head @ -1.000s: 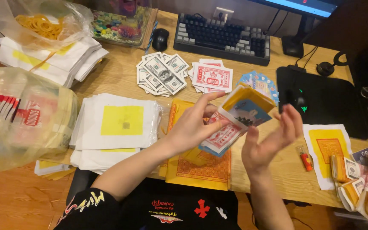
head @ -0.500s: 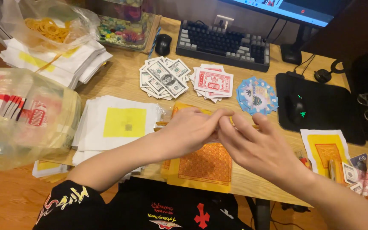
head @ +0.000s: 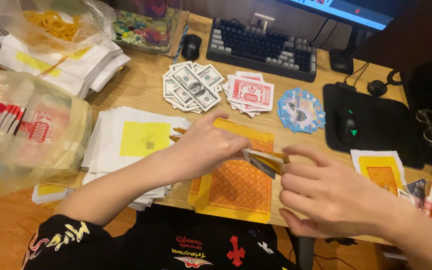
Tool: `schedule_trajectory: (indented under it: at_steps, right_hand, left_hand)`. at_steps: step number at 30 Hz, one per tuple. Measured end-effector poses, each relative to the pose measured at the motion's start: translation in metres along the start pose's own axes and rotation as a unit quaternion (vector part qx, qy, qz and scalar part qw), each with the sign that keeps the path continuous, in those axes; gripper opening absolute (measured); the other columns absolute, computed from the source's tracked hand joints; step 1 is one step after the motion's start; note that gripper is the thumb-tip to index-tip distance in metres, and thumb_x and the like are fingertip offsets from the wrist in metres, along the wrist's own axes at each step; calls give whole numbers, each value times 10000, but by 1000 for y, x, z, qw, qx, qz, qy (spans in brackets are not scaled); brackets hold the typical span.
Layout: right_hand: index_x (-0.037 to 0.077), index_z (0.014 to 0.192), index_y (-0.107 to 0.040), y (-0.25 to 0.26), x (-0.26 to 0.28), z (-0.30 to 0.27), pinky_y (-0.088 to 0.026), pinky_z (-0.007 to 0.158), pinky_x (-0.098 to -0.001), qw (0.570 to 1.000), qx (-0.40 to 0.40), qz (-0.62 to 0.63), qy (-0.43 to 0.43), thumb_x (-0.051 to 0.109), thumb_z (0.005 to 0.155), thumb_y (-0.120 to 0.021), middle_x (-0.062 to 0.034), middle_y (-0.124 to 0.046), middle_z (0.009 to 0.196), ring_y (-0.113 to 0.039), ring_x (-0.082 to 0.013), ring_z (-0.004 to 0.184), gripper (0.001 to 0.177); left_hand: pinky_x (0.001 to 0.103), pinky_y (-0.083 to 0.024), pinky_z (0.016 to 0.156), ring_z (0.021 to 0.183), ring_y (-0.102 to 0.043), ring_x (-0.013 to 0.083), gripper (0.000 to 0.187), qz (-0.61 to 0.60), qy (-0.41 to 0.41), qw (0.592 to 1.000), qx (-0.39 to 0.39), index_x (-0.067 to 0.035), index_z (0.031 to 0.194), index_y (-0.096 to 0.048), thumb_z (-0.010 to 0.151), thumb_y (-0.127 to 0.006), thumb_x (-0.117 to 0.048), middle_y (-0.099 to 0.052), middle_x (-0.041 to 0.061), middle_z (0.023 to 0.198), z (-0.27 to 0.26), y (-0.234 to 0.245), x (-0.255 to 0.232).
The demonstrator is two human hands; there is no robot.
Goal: Folding and stacking ritual joss paper and fake currency on a desk
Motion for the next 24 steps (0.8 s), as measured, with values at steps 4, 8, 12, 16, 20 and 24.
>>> schedule_trajectory:
  at_steps: [4,8,12,16,20,24]
  right_hand:
    - [140,638,-501,0,-8,-11,-430,990,-455,982,-1,-187,-18,127,831,-544,-5,-473,648,-573,-153,691,198]
    - [153,696,-532,1,-16,-19,-401,1014,-484,957,23,-287,-46,155,858,-572,-7,-475,683,-588,-166,740,167]
    - [131,706,-558,-6,-18,-26,-375,1056,-568,958,35,-278,-64,161,821,-592,-26,-485,707,-596,-171,799,124]
    - [141,696,-540,-10,-24,-33,-361,1068,-577,956,25,-280,-84,125,796,-588,-28,-486,733,-613,-161,872,112]
    - [137,727,-580,-18,-27,-41,-356,1082,-588,955,32,-278,-96,170,803,-611,-30,-546,787,-625,-153,948,89]
    - [156,714,-560,-19,-30,-47,-357,1077,-578,956,10,-273,-112,146,797,-624,-7,-556,799,-635,-133,997,105]
  left_hand:
    - [502,-396,979,616,-664,163,136,23,4,999,-49,-170,888,-611,849,-624,-41,-705,-71,721,-7,16,6]
    - [491,-393,958,573,-606,204,211,48,5,997,-67,-138,896,-589,766,-561,26,-642,-42,672,-8,25,5]
    - [487,-393,954,544,-581,214,157,8,41,995,-88,-121,840,-568,934,-685,-165,-652,-21,641,-6,30,7]
    - [470,-383,957,597,-606,218,129,11,47,994,-97,-136,906,-575,942,-680,-202,-674,-19,692,-8,33,5]
    - [497,-361,962,633,-658,195,94,0,52,988,-143,-104,930,-594,899,-622,-19,-717,-15,793,-9,35,0]
    - [425,-335,883,760,-686,154,69,-21,72,984,-165,-103,964,-602,973,-641,-159,-729,-16,925,-12,37,1]
Point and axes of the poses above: each hand's wrist, its own z-axis towards the middle knuckle, its own y-axis out of the back of the hand, x = y × z, the point moved 4 cm from there along z, towards the middle knuckle
